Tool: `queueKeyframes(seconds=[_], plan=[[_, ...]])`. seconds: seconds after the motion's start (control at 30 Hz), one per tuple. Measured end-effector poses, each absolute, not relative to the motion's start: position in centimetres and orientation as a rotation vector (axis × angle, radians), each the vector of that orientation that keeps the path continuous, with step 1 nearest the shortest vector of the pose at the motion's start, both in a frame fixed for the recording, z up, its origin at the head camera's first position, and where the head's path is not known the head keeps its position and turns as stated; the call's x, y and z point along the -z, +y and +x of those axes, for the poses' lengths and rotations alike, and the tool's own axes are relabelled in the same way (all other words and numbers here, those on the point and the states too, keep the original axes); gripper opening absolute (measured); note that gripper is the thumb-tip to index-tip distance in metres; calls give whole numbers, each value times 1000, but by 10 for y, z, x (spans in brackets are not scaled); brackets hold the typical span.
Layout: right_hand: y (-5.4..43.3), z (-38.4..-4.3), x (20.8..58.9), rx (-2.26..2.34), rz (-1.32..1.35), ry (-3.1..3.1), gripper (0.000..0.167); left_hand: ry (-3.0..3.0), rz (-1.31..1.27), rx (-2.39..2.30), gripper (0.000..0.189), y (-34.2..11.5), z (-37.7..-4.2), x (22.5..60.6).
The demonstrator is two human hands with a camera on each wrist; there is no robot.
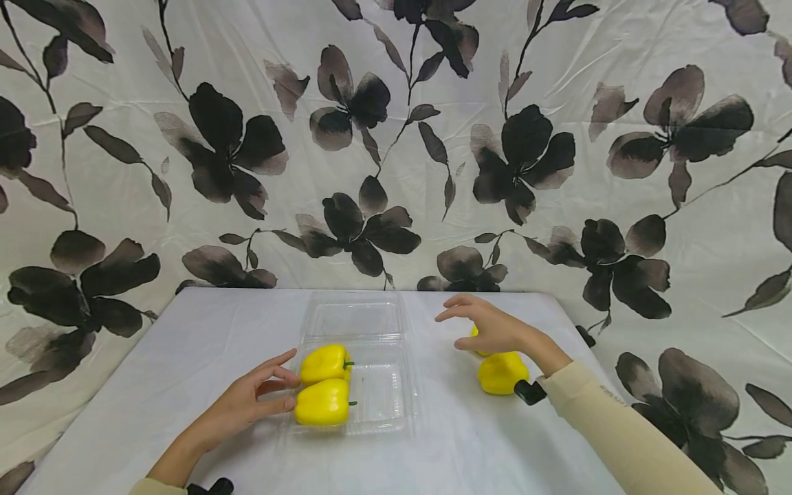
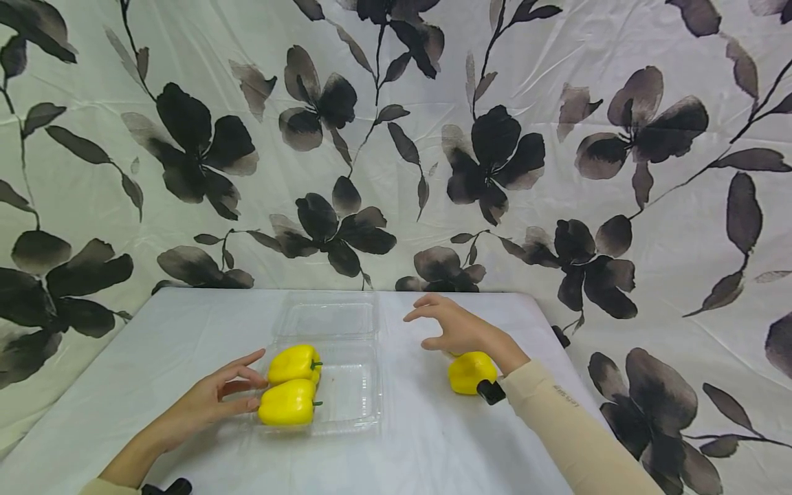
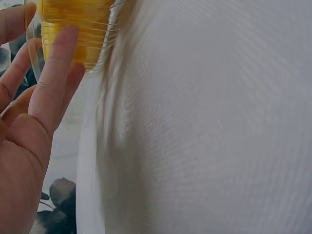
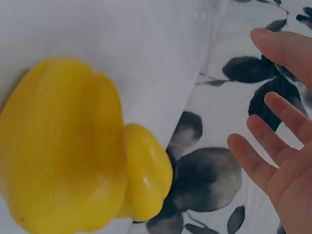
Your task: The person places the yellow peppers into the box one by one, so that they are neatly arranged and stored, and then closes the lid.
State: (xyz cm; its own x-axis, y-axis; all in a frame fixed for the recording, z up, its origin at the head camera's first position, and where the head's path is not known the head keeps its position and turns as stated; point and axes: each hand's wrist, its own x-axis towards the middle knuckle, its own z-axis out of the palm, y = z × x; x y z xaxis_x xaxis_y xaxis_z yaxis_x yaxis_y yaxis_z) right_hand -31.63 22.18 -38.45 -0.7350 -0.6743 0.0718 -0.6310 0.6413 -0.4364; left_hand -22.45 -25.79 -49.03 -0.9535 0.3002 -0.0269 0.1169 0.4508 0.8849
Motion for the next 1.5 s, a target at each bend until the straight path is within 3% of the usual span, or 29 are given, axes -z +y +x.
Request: queueKeyframes(seconds=[0.8, 1.5], plan=[[285, -347, 412, 657, -795, 2830, 53, 2520, 361, -1510, 42, -257, -225, 491], [291, -359, 426, 680, -776, 2796, 42, 2508, 362, -1528, 42, -259, -224, 491]])
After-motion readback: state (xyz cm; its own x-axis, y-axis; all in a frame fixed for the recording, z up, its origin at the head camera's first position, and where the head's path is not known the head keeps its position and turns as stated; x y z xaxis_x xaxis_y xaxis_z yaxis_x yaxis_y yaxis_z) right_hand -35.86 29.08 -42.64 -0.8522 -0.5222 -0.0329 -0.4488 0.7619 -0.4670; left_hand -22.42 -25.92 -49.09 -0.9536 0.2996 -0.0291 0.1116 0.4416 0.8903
